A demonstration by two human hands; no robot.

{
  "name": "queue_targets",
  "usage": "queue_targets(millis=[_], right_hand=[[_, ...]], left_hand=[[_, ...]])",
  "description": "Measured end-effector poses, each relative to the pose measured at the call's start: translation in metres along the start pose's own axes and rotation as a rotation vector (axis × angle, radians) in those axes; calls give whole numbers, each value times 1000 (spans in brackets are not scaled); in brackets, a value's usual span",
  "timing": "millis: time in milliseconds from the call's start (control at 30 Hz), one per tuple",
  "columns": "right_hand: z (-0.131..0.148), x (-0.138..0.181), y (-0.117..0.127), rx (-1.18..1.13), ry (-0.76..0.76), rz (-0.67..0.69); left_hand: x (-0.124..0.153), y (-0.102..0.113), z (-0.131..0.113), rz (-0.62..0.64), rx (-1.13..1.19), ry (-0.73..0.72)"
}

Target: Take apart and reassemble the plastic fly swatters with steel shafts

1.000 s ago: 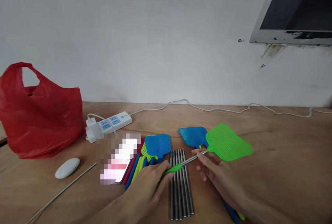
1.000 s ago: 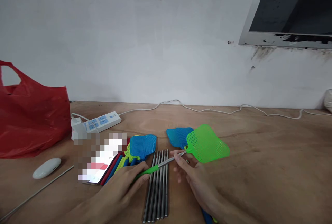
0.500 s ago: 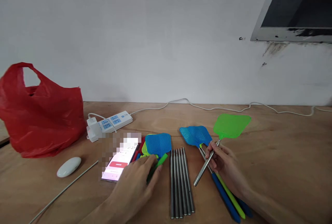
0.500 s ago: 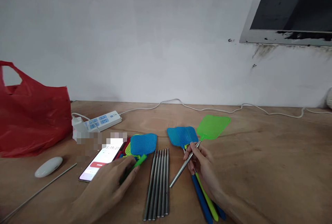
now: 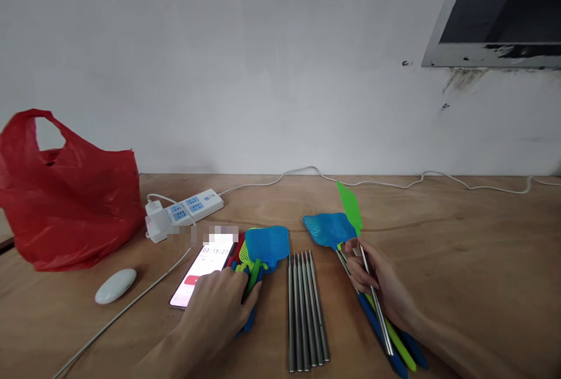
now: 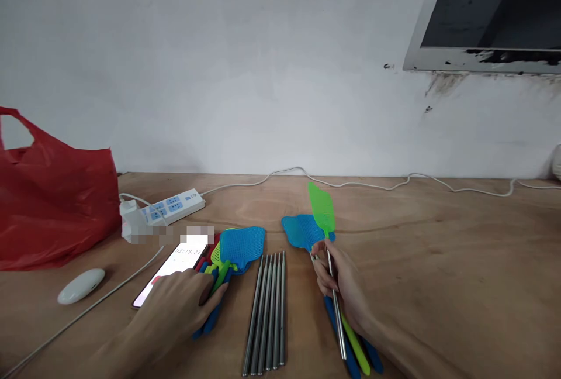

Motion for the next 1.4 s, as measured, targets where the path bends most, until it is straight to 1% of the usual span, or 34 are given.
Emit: queue_targets(millis=[100, 233, 300, 367, 467, 533, 667, 733, 800, 900, 967, 1033, 1067, 1133, 1200, 1267, 1333, 1400], right_hand=[[0, -3, -1, 22, 4, 45], [6, -3, -10, 78, 18, 114], [5, -1, -15, 103, -21, 154], [0, 2, -18, 114, -92, 207], [-9, 3, -22, 146, -158, 328], [-15, 3, -21, 168, -176, 386], [-21, 6, -19, 196, -201, 421], [-21, 10, -20, 222, -217, 443], [-17, 14, -23, 250, -215, 472], [-8, 19, -31, 311, -217, 545], [-5, 23, -35, 380, -240, 612], [-2, 26, -37, 462, -248, 673], [0, 26, -38, 510, -228, 697], [6, 24, -37, 643, -129, 733], [13, 19, -35, 814, 11, 729], [19, 13, -31, 930, 130, 679], [22, 7, -26, 914, 182, 594], [21, 2, -21, 777, 185, 508]], left_hand=[[2, -5, -2, 18, 22, -31], [6, -8, -1, 30, 37, -42], [6, -7, 0, 27, 19, -29], [4, -4, 0, 19, 7, -23], [1, 1, 2, -3, 39, -17], [-1, 7, 1, -57, 125, -34], [-3, 28, 4, -275, 441, -90], [-2, 37, 6, -357, 593, -127], [-1, 44, 3, -382, 699, -202], [0, 49, -6, -344, 792, -358], [0, 51, -8, -340, 826, -437], [-2, 51, -7, -373, 834, -466], [-3, 52, -6, -395, 836, -463], [-6, 51, -4, -416, 858, -443], [-9, 50, -2, -398, 911, -395], [-15, 45, 0, -306, 995, -315], [-21, 33, 0, -138, 1114, -233], [-24, 23, -4, 8, 1201, -209]])
Point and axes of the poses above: each hand's wrist, its own x-axis away from the middle knuckle, its own y-axis out of the back of the hand, z = x × y, the point moved 8 cm from there along -x, towards the middle knuckle, and after that the axes turned 15 degrees about y, right-handed, at the moved point
